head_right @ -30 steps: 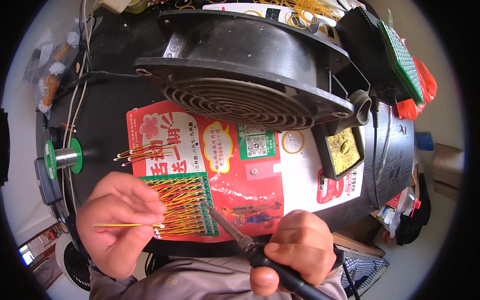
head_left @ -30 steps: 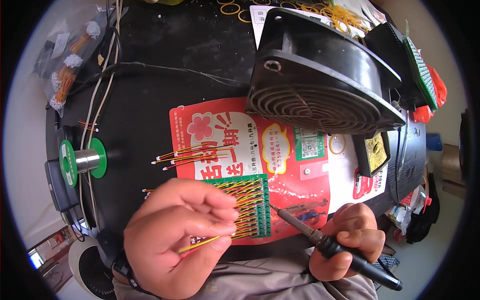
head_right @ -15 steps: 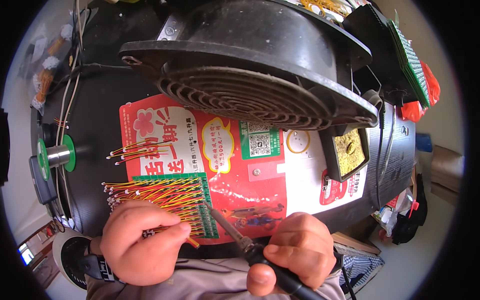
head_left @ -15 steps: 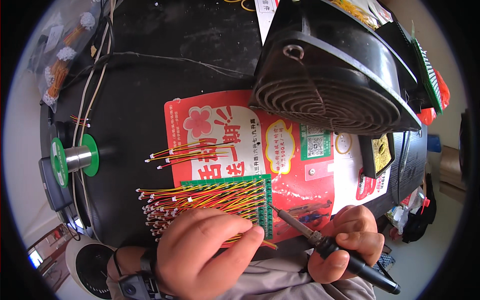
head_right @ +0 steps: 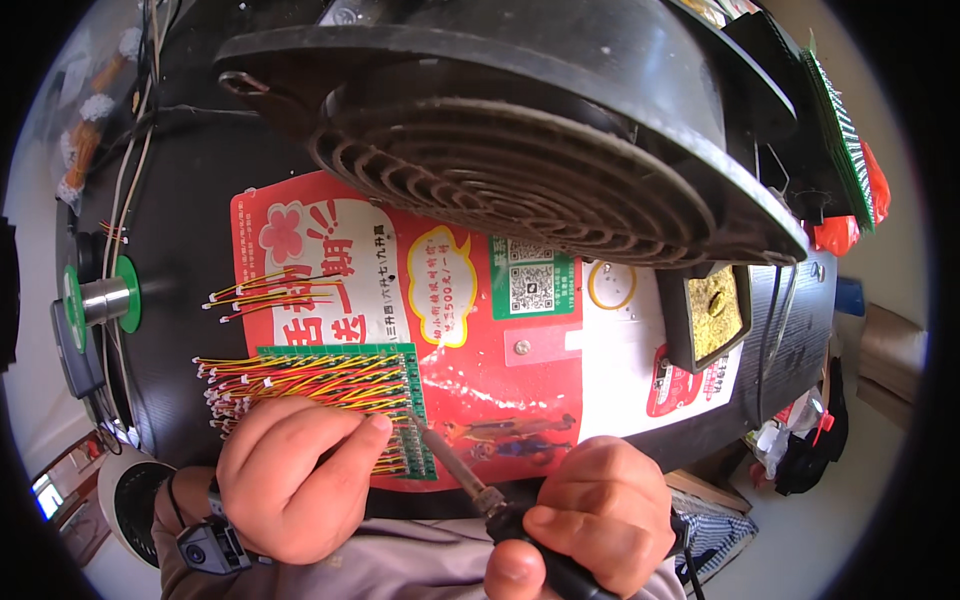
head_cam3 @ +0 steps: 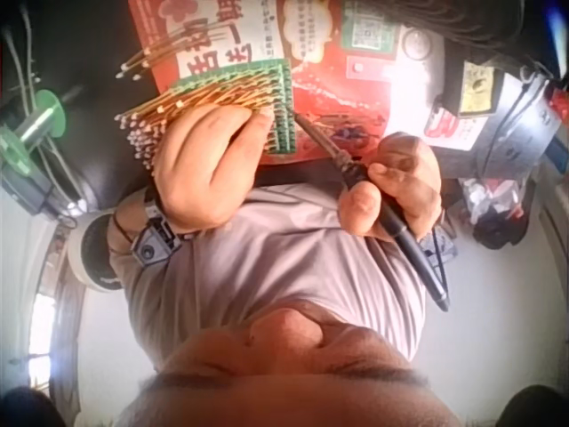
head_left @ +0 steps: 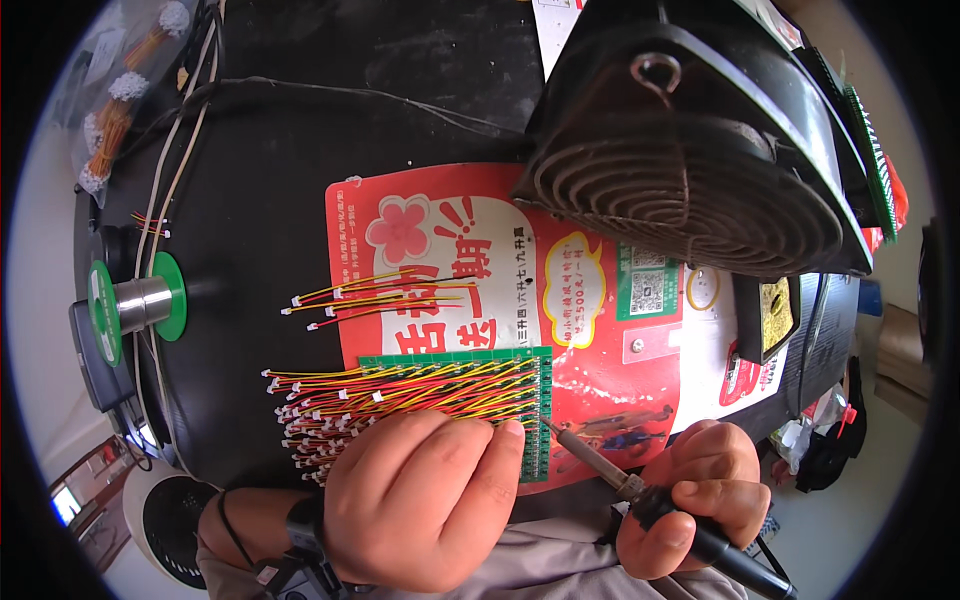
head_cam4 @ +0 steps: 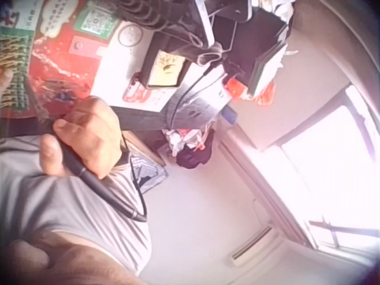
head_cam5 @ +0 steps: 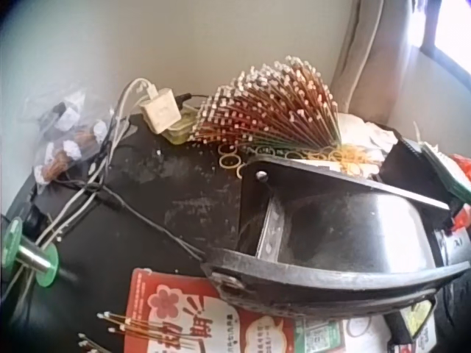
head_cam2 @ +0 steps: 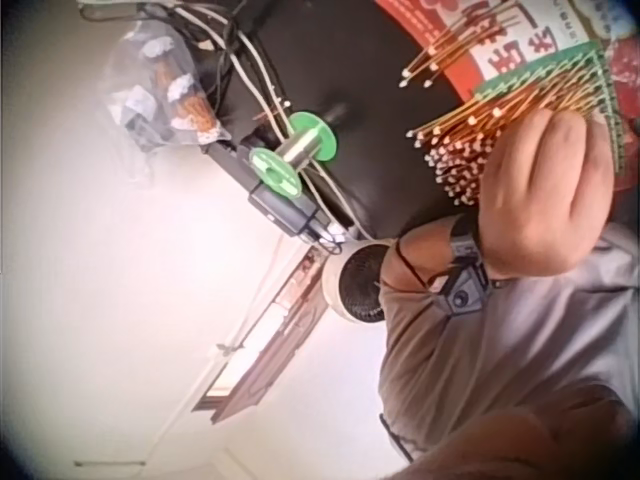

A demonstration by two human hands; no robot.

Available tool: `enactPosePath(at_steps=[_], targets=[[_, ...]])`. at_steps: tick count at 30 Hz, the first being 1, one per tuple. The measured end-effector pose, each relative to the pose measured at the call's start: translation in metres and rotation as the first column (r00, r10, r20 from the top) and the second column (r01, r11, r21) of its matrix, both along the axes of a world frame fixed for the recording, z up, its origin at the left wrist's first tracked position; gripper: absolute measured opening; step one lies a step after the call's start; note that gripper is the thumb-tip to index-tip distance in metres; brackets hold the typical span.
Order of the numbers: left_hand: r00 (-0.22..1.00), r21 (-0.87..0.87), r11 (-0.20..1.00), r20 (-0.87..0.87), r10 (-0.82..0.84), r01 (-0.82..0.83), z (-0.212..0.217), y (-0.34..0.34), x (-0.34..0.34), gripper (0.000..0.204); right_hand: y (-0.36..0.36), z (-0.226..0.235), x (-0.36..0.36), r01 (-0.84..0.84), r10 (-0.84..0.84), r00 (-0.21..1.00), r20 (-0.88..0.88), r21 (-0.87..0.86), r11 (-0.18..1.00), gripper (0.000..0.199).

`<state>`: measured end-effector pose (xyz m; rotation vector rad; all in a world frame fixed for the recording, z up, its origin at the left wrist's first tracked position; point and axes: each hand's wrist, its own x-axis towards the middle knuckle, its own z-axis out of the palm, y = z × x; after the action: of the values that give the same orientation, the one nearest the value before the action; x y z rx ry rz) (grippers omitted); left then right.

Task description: Soldering a series of small wire connectors onto a circuit board assembly.

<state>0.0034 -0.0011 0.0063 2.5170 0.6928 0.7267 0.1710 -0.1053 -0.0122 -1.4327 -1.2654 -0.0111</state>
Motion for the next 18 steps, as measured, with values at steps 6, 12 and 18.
enactPosePath(at_steps=[6,12,18], targets=[[0.999,0.056,0.998,-0.036,-0.017,0.019,-0.0023,0.0015,0.0003,0.025,0.0026,-0.0010,-0.0016,0.022,-0.022,1.000,0.001,-0.011,1.000,0.033],[1.000,0.064,0.998,-0.026,-0.007,0.008,-0.0056,-0.0009,-0.0028,0.026,0.0026,-0.0011,0.0010,0.004,-0.004,1.000,0.029,-0.002,1.000,0.032],[0.999,0.047,0.999,-0.034,-0.016,0.017,-0.0055,-0.0002,-0.0037,0.028,0.0023,-0.0001,-0.0015,0.005,-0.005,1.000,-0.008,-0.026,1.000,0.032]])
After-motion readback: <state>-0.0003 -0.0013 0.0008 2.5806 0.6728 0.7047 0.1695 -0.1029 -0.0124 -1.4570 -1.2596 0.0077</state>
